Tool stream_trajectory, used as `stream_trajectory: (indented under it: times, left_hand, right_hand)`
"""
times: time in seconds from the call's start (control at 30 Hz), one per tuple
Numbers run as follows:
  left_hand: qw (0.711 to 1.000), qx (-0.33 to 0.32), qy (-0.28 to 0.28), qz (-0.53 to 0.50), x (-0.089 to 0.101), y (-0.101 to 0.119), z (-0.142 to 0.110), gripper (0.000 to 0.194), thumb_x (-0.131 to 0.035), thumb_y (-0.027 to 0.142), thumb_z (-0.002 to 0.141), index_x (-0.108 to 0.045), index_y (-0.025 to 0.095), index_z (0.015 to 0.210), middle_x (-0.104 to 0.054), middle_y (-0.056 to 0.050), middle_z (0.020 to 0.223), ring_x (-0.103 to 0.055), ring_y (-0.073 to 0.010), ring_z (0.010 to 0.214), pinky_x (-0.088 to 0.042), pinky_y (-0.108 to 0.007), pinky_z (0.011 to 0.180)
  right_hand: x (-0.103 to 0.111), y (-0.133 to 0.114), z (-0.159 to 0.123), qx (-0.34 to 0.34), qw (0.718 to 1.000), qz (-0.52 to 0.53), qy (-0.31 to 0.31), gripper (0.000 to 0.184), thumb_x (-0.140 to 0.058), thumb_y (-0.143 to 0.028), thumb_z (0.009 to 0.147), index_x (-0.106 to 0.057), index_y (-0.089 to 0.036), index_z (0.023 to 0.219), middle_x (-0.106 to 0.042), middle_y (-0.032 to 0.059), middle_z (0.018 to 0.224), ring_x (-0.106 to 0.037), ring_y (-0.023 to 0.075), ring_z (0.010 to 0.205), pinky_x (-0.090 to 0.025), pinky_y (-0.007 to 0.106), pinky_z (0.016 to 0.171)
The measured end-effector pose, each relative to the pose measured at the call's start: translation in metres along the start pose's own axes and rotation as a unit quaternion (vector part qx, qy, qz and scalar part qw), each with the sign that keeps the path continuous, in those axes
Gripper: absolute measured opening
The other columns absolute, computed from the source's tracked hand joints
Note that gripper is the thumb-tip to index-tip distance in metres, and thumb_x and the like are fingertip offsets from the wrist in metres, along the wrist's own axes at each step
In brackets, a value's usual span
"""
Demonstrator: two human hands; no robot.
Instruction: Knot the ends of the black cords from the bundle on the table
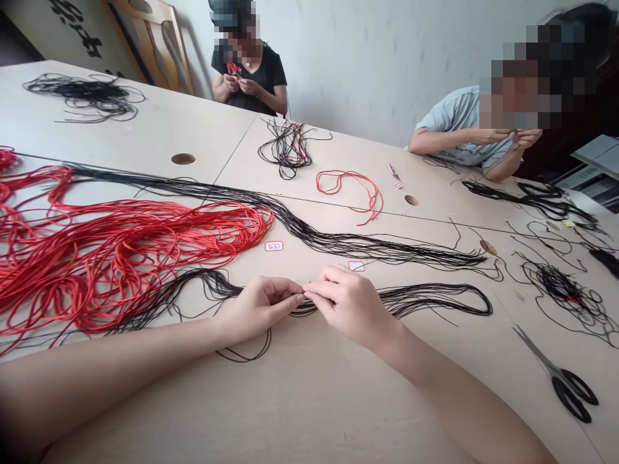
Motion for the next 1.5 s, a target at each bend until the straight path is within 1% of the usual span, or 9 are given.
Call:
stream_trajectory:
  times: [0.17,0.37,0.63,0.73,0.9,1.03,1.13,1.4,1.5]
  left_hand:
    - [0.999,-0.015,-0.028,-0.03,-0.001,-0.003,-0.001,0.034,-0.052,0.041,0.082,-0.064,0.009,0.082,-0.038,0.004,0.056,-0.028,-0.0059,0.05,-0.022,-0.019,0.043]
    - [0.994,-0.048,-0.09,-0.032,-0.002,-0.008,-0.001,0.037,-0.053,0.042,0.082,-0.066,0.008,0.085,-0.047,0.002,0.061,-0.032,-0.0064,0.053,-0.026,-0.019,0.047]
    - [0.992,-0.026,-0.112,-0.051,-0.002,-0.005,-0.002,0.034,-0.054,0.038,0.081,-0.066,0.007,0.083,-0.045,0.002,0.059,-0.03,-0.0063,0.051,-0.025,-0.019,0.045]
    - [0.992,0.0,-0.105,-0.064,-0.001,-0.003,-0.002,0.031,-0.055,0.037,0.08,-0.064,0.007,0.08,-0.045,0.002,0.058,-0.03,-0.0062,0.05,-0.024,-0.02,0.044]
    - [0.992,0.019,-0.099,-0.079,0.001,0.001,-0.001,0.029,-0.058,0.037,0.077,-0.065,0.009,0.076,-0.049,0.001,0.059,-0.032,-0.0064,0.05,-0.025,-0.02,0.045]
    - [0.992,0.04,-0.097,-0.072,0.003,0.0,-0.001,0.031,-0.058,0.038,0.077,-0.066,0.009,0.078,-0.05,0.001,0.058,-0.031,-0.006,0.049,-0.023,-0.02,0.045]
    - [0.992,0.039,-0.093,-0.076,0.005,-0.001,-0.001,0.031,-0.058,0.037,0.078,-0.067,0.008,0.08,-0.056,-0.002,0.065,-0.035,-0.0066,0.053,-0.026,-0.02,0.048]
    - [0.987,0.057,-0.079,-0.125,0.006,-0.002,0.002,0.029,-0.061,0.038,0.076,-0.064,0.009,0.074,-0.05,0.001,0.059,-0.032,-0.0057,0.05,-0.024,-0.02,0.045]
    - [0.986,0.054,-0.078,-0.139,0.005,-0.003,0.002,0.026,-0.062,0.036,0.076,-0.063,0.01,0.073,-0.047,0.003,0.057,-0.031,-0.0051,0.049,-0.02,-0.02,0.043]
  right_hand:
    - [0.005,-0.001,0.002,-0.124,0.986,0.088,-0.063,0.008,-0.063,-0.026,0.079,-0.067,-0.021,0.084,-0.056,-0.0017,0.072,-0.043,0.0076,0.057,-0.037,0.022,0.054]
    - [0.014,0.002,0.006,-0.252,0.922,0.227,-0.187,0.02,-0.067,-0.038,0.074,-0.063,-0.019,0.075,-0.048,-0.004,0.063,-0.032,0.0066,0.051,-0.027,0.021,0.045]
    - [0.017,0.008,0.005,-0.246,0.893,0.281,-0.251,0.021,-0.062,-0.038,0.079,-0.065,-0.018,0.081,-0.055,0.0007,0.071,-0.045,0.0098,0.062,-0.037,0.022,0.055]
    - [0.028,0.012,0.007,-0.216,0.913,0.27,-0.217,0.019,-0.06,-0.037,0.081,-0.061,-0.018,0.083,-0.051,-0.0007,0.07,-0.043,0.0092,0.06,-0.037,0.022,0.053]
    - [0.043,0.014,0.009,-0.07,0.967,0.156,-0.188,0.018,-0.066,-0.033,0.076,-0.06,-0.018,0.067,-0.049,0.001,0.08,-0.047,0.0105,0.069,-0.041,0.024,0.061]
    - [0.026,0.011,0.008,-0.025,0.981,0.084,-0.17,0.02,-0.07,-0.031,0.072,-0.068,-0.023,0.089,-0.05,0.0032,0.096,-0.052,0.0125,0.078,-0.044,0.026,0.07]
    - [0.013,0.01,0.007,0.008,0.984,0.056,-0.167,0.011,-0.064,-0.021,0.076,-0.069,-0.022,0.086,-0.051,0.0029,0.095,-0.051,0.0108,0.075,-0.043,0.024,0.066]
    - [0.047,0.028,0.0,-0.061,0.963,0.076,-0.252,0.016,-0.054,-0.028,0.085,-0.066,-0.02,0.078,-0.058,0.0016,0.086,-0.053,0.0102,0.07,-0.043,0.024,0.065]
    - [0.062,0.041,-0.01,-0.112,0.941,0.122,-0.294,0.021,-0.052,-0.031,0.086,-0.064,-0.019,0.073,-0.059,0.0001,0.07,-0.049,0.0092,0.058,-0.038,0.022,0.053]
Point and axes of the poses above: each hand's wrist, its own z-axis towards the middle knuckle, its own x-axis out of the back of the hand, y = z × x, the point moved 1 cm from there along z, towards the middle knuckle
